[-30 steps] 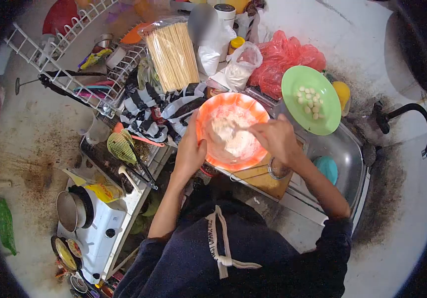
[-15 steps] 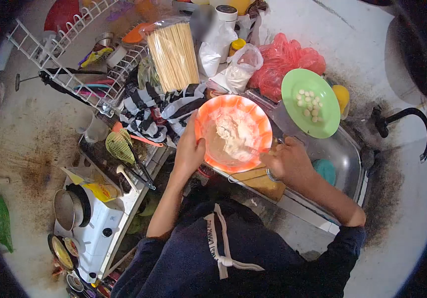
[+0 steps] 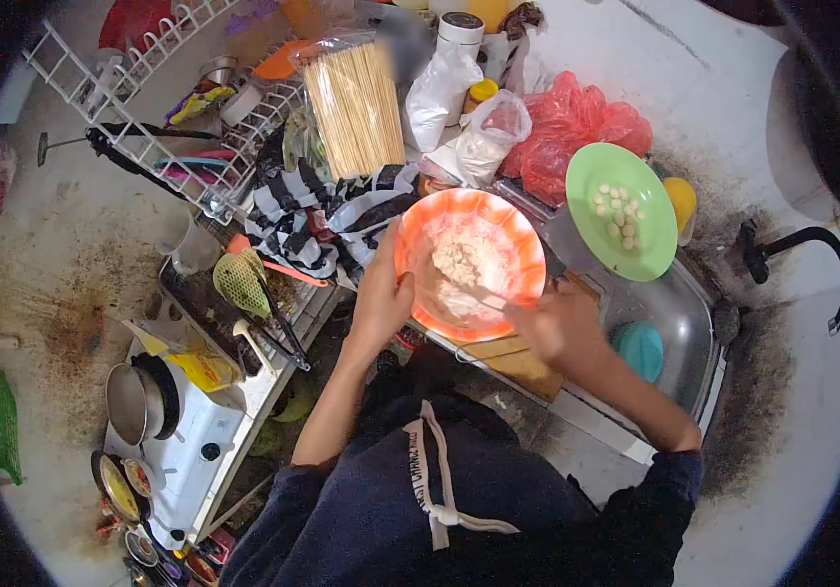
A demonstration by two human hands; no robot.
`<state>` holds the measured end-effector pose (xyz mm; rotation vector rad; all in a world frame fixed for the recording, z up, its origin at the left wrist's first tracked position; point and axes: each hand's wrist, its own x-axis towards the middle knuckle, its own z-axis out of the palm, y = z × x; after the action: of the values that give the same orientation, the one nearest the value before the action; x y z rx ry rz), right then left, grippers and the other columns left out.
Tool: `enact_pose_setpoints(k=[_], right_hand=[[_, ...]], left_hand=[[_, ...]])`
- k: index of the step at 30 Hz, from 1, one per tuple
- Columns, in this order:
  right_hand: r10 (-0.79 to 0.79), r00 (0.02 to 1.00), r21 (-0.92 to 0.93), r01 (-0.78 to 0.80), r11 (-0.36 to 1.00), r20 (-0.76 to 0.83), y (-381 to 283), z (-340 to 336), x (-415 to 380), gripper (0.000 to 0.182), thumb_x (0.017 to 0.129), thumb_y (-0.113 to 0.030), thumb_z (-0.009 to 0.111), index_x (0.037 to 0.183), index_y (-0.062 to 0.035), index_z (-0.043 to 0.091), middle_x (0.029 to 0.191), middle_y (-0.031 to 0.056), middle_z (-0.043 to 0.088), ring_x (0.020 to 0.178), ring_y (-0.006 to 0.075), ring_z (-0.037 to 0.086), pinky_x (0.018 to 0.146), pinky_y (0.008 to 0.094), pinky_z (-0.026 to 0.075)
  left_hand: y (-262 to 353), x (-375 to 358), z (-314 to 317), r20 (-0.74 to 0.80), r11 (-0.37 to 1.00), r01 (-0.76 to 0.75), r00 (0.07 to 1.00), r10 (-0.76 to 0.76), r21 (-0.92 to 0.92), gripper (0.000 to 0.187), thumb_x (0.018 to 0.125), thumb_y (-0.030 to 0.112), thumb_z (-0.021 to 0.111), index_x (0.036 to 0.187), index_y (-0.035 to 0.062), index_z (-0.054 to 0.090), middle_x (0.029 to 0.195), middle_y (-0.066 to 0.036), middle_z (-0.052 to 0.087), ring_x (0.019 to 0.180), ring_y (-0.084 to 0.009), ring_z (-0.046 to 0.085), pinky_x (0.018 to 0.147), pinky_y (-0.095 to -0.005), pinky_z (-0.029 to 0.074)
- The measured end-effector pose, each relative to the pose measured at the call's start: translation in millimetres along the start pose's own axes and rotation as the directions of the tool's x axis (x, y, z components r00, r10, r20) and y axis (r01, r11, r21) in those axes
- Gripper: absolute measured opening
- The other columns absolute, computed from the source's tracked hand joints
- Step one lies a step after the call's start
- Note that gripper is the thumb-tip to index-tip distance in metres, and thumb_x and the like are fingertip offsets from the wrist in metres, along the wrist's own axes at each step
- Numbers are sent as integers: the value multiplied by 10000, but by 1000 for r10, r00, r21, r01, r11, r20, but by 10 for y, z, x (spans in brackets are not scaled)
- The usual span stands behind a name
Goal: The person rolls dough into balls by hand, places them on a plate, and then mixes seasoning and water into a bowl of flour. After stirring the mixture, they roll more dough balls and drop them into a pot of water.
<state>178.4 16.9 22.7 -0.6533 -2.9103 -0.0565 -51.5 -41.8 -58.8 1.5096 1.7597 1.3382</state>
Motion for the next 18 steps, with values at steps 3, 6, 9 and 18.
enact_pose_setpoints(k=[3,6,9,18], right_hand=[[140,918,-146,-91,985,371,332,-154,57,129,724,-137,546,828,-99,611,543,60,546,546,194,575,598,338,425],[121,990,-316,-92,944,72,461,20,148,122,731,-140,545,829,-95,602,589,66,574,565,191,586,600,341,422],[184,982,-419,-153,895,35,210,232,372,167,728,-132,538,877,-99,608,593,46,565,566,183,575,601,328,415],[37,925,-271,72,960,377,150,-360,102,165,732,-144,532,855,-146,643,533,17,526,523,171,554,620,309,417]], left_hand=[[-34,-4,6,-3,999,-35,999,35,21,657,705,-47,446,1324,-41,224,1266,-293,382,1175,-401,393,980,-391,313],[45,-26,-11,17,998,-36,999,36,45,663,705,-50,444,1329,-34,219,1264,-286,388,1173,-397,397,977,-394,318],[122,-36,-3,-5,998,4,1000,-4,56,661,703,-56,441,1326,-42,221,1266,-282,390,1177,-392,395,978,-393,318],[23,-20,0,-24,998,-63,998,63,14,652,696,-65,438,1316,-58,237,1279,-275,380,1198,-379,379,996,-371,299]])
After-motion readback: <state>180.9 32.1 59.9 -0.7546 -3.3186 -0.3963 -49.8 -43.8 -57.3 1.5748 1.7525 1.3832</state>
